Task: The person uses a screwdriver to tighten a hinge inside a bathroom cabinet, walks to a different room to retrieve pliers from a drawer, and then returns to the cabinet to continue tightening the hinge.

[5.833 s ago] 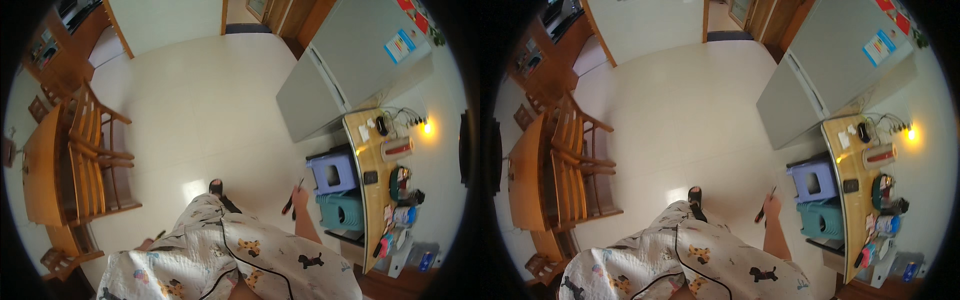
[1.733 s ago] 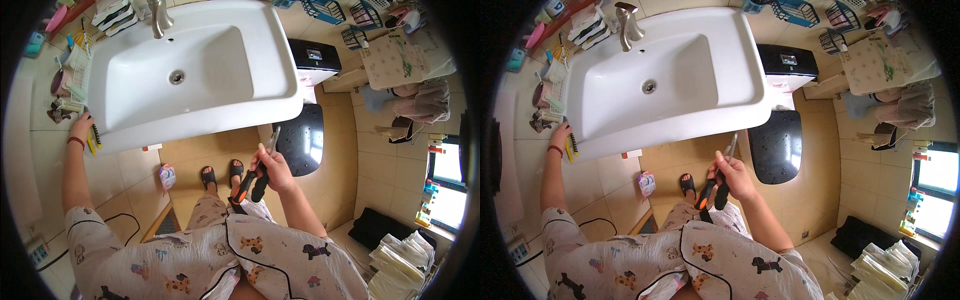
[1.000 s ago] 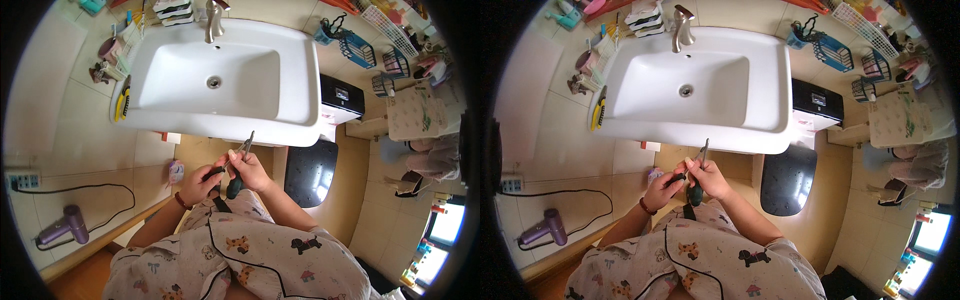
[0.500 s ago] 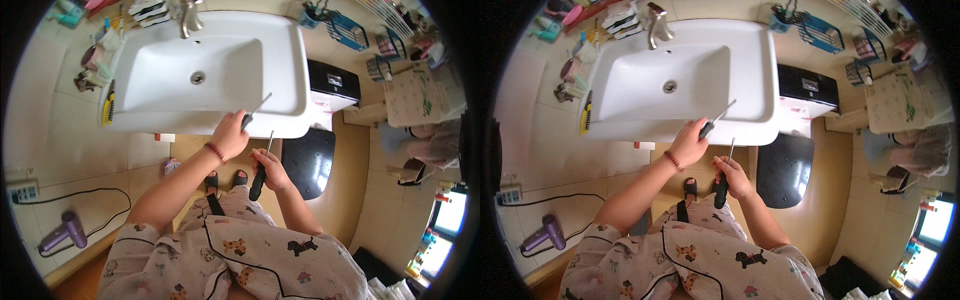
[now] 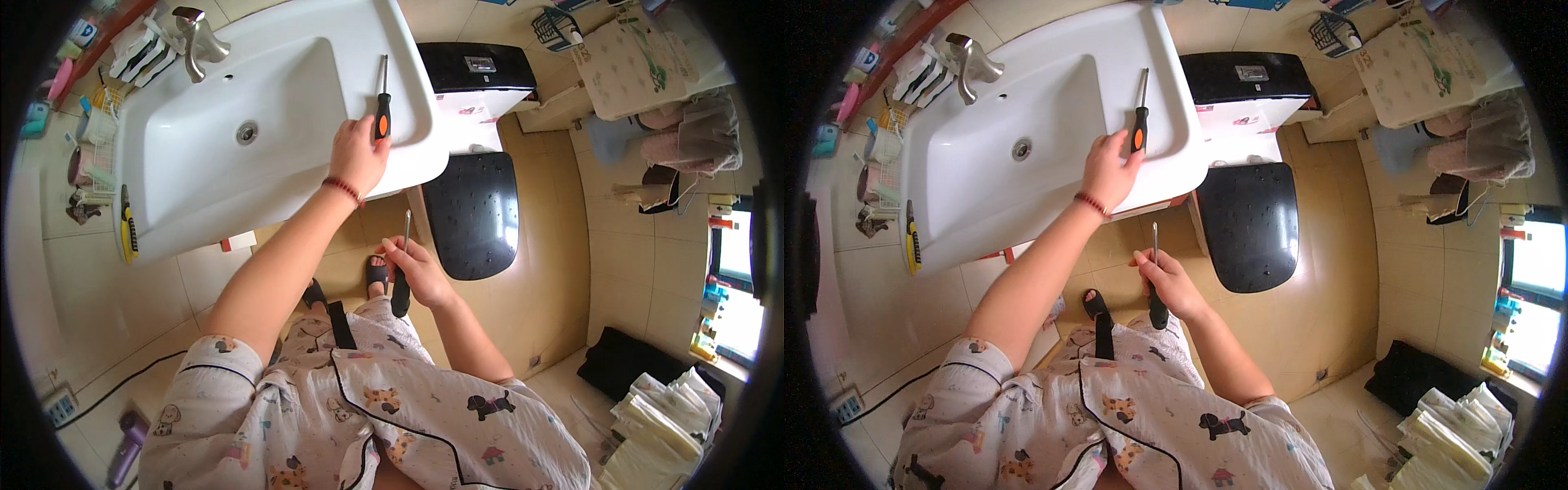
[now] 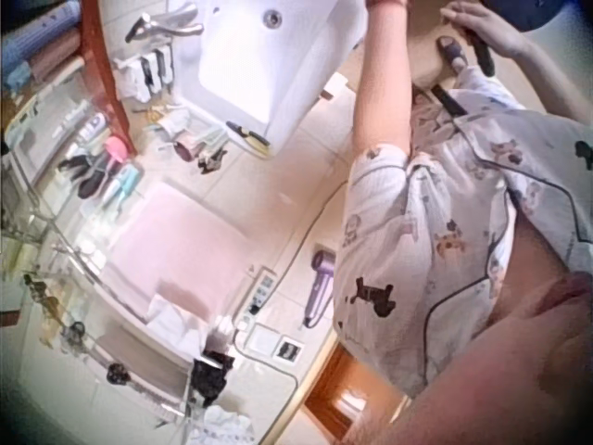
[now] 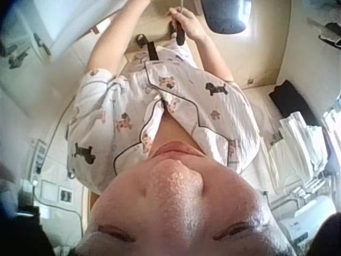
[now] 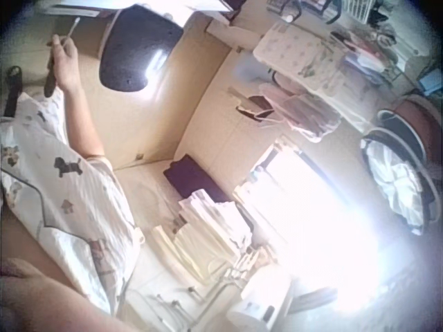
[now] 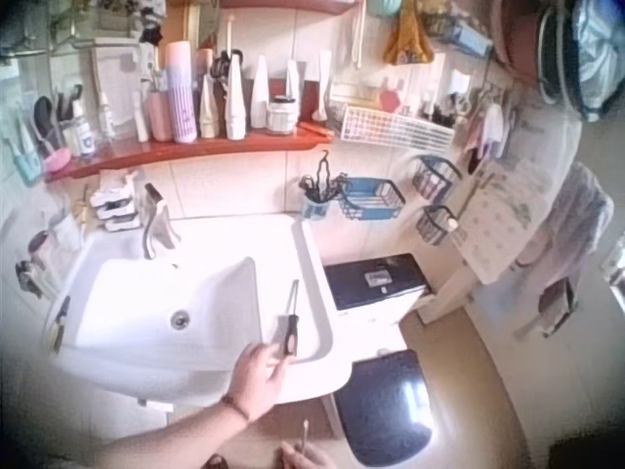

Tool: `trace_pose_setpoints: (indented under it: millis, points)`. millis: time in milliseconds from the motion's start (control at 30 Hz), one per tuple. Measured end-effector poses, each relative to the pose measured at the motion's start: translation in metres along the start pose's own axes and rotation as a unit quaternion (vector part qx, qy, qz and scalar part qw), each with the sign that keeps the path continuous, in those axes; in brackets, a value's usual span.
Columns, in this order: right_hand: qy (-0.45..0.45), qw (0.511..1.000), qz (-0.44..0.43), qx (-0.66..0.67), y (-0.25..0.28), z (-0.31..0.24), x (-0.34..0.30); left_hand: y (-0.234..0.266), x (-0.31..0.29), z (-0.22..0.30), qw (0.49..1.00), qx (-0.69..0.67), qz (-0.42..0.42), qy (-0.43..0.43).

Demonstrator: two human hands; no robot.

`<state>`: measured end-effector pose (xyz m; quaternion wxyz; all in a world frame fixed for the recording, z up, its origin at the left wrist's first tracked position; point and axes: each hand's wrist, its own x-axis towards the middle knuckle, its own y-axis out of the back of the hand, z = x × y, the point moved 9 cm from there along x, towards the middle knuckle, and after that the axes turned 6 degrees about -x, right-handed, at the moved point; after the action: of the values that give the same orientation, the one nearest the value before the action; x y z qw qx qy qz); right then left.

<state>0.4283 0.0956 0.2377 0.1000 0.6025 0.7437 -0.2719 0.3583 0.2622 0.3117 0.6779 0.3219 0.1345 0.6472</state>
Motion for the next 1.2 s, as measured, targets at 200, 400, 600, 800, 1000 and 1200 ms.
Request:
trace_pose_setpoints:
  millis: [200, 400, 600, 800, 1000, 1200]
  points:
    - [-0.060, 0.955, 0.024, 0.288, -0.041, 0.047, 0.014, 0.043, -0.155, -0.024, 0.950, -0.197, -0.242, 0.002]
    - [-0.092, 0.870, 0.082, 0.477, -0.147, 0.147, 0.057, 0.078, -0.289, -0.164, 0.742, -0.409, -0.303, 0.435]
    - [-0.196, 0.866, 0.010, 0.460, -0.222, 0.251, 0.119, 0.161, -0.296, -0.295, 0.860, -0.188, -0.185, 0.437]
    - [-0.108, 0.889, 0.097, 0.435, -0.136, 0.315, 0.170, 0.190, -0.269, -0.351, 0.913, -0.112, -0.091, 0.381]
    - [-0.117, 0.914, 0.113, 0.372, -0.098, 0.336, 0.165, 0.182, -0.225, -0.382, 0.974, -0.014, -0.065, 0.217]
    - [-0.133, 0.960, 0.114, 0.216, -0.065, 0.366, 0.181, 0.163, -0.179, -0.382, 0.989, 0.013, -0.070, 0.129]
